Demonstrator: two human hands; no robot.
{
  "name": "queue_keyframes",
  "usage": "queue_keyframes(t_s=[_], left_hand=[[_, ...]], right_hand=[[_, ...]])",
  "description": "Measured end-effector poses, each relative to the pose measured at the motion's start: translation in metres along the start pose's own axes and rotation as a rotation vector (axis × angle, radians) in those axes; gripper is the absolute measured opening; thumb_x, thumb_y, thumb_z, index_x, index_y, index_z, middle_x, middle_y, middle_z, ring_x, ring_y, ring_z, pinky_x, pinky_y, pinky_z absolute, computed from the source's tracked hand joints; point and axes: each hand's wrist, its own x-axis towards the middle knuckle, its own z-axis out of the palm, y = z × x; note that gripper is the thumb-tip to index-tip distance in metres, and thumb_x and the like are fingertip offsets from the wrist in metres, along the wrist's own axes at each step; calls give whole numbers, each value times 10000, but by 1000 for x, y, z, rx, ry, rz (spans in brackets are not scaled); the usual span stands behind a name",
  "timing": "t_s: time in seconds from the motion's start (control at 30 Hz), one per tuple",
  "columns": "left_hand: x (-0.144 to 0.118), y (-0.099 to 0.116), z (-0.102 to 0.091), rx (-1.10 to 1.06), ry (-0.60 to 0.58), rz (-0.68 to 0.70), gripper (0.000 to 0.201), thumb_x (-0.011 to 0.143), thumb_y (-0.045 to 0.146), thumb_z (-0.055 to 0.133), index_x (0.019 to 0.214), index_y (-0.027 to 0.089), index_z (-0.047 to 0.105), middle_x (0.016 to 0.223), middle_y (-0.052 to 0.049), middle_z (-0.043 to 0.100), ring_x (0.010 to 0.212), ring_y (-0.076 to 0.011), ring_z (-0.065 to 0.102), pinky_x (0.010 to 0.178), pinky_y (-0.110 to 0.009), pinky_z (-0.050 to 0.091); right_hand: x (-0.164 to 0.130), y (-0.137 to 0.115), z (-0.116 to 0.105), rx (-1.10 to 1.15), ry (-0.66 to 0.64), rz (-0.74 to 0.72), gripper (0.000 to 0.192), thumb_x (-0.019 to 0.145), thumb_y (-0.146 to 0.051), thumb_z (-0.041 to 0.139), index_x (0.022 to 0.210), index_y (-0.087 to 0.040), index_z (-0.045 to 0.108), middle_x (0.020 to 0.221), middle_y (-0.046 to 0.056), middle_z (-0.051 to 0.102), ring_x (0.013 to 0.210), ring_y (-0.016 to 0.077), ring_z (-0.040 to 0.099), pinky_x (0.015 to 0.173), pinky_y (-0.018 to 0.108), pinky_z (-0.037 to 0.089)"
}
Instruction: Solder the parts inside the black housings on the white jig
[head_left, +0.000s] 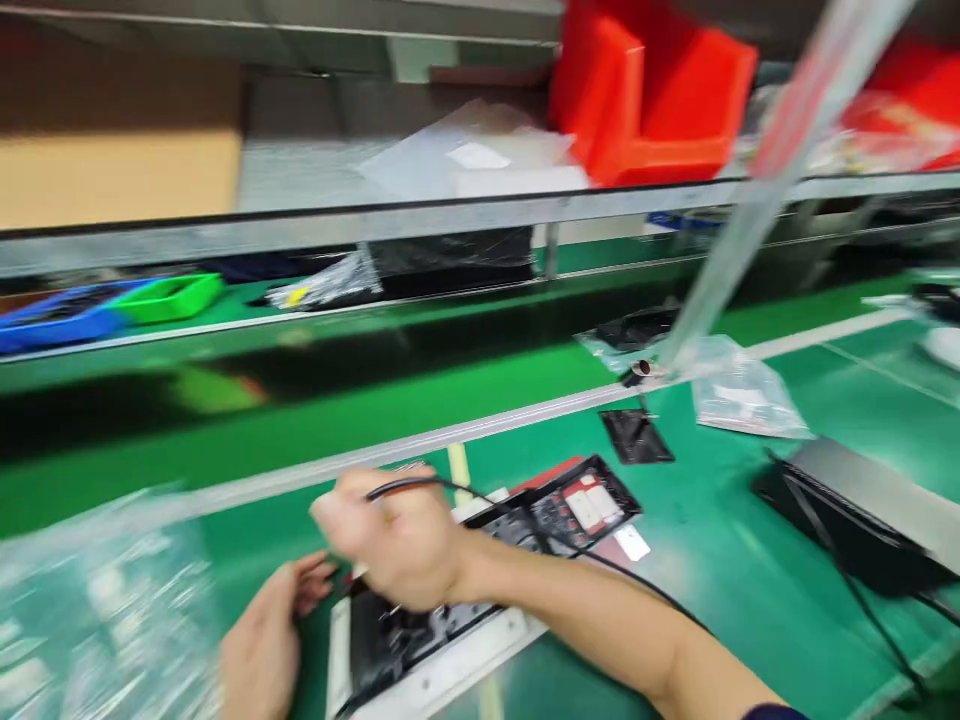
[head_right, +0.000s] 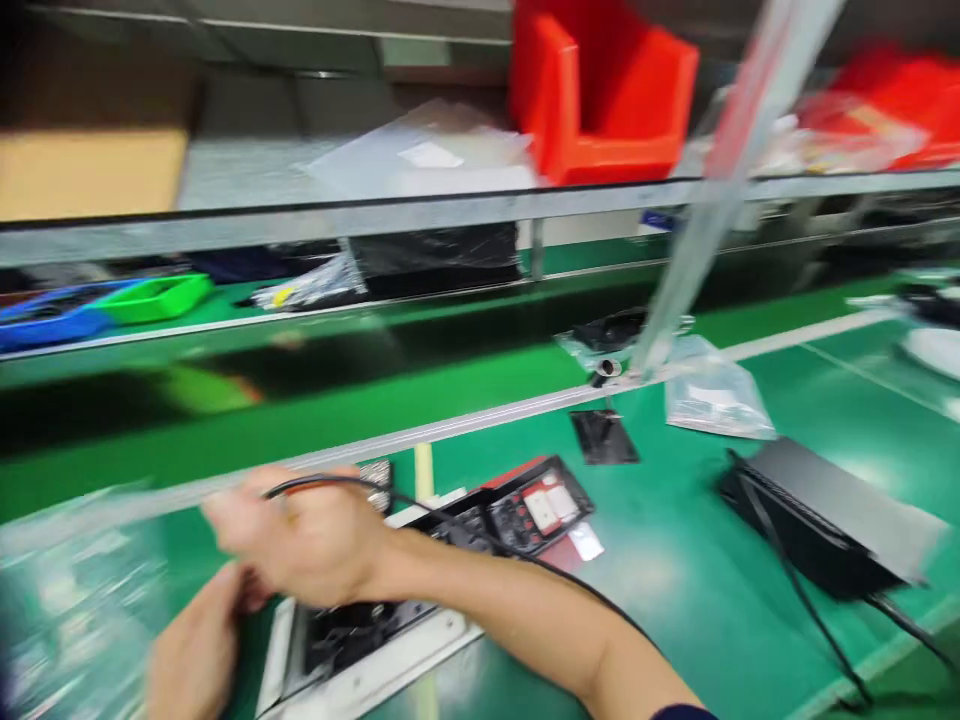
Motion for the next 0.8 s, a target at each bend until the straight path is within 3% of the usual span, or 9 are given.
queue_keyframes(t_s=[0.07, 0.13, 0.2, 0.43, 0.8], left_hand=[[-5, -9, -2, -123, -49, -10, 831, 807, 958, 514, 829, 157, 732, 788, -77, 702, 725, -243, 609, 730, -375, 555], [-6, -14, 1, -219, -66, 5, 813, 853, 902, 532, 991, 134, 760, 871, -96, 730, 763, -233, 614, 718, -337, 507], [-5, -16, 5, -275, -74, 32, 746, 929, 825, 526, 1030, 123, 756, 894, -104, 727, 773, -215, 606, 718, -316, 478], [-9, -23, 9, -325, -96, 43, 623, 1029, 716, 491, 1053, 154, 757, 930, -80, 713, 808, -189, 598, 739, -291, 457], [-8, -25, 10, -320, -107, 48, 572, 1054, 668, 490, 1077, 162, 755, 946, -75, 711, 822, -189, 597, 763, -295, 448]], right_hand=[[-2, 3, -1, 111, 23, -34, 456, 1035, -480, 525, 674, -212, 453, 606, -35, 438, 564, 99, 402, 534, 227, 360], [-3, 6, -3, 137, 42, -19, 491, 1062, -535, 490, 691, -222, 416, 601, -35, 406, 545, 104, 376, 510, 239, 338], [-4, 8, -5, 172, 50, 7, 525, 1073, -563, 484, 679, -225, 404, 583, -37, 383, 512, 102, 355, 472, 246, 313], [-6, 6, -5, 339, 41, -27, 474, 1083, -467, 558, 710, -203, 435, 587, -61, 372, 456, 63, 323, 426, 221, 302], [-6, 7, -5, 354, 35, -32, 455, 1097, -441, 543, 725, -194, 451, 587, -56, 386, 469, 61, 358, 416, 201, 319]])
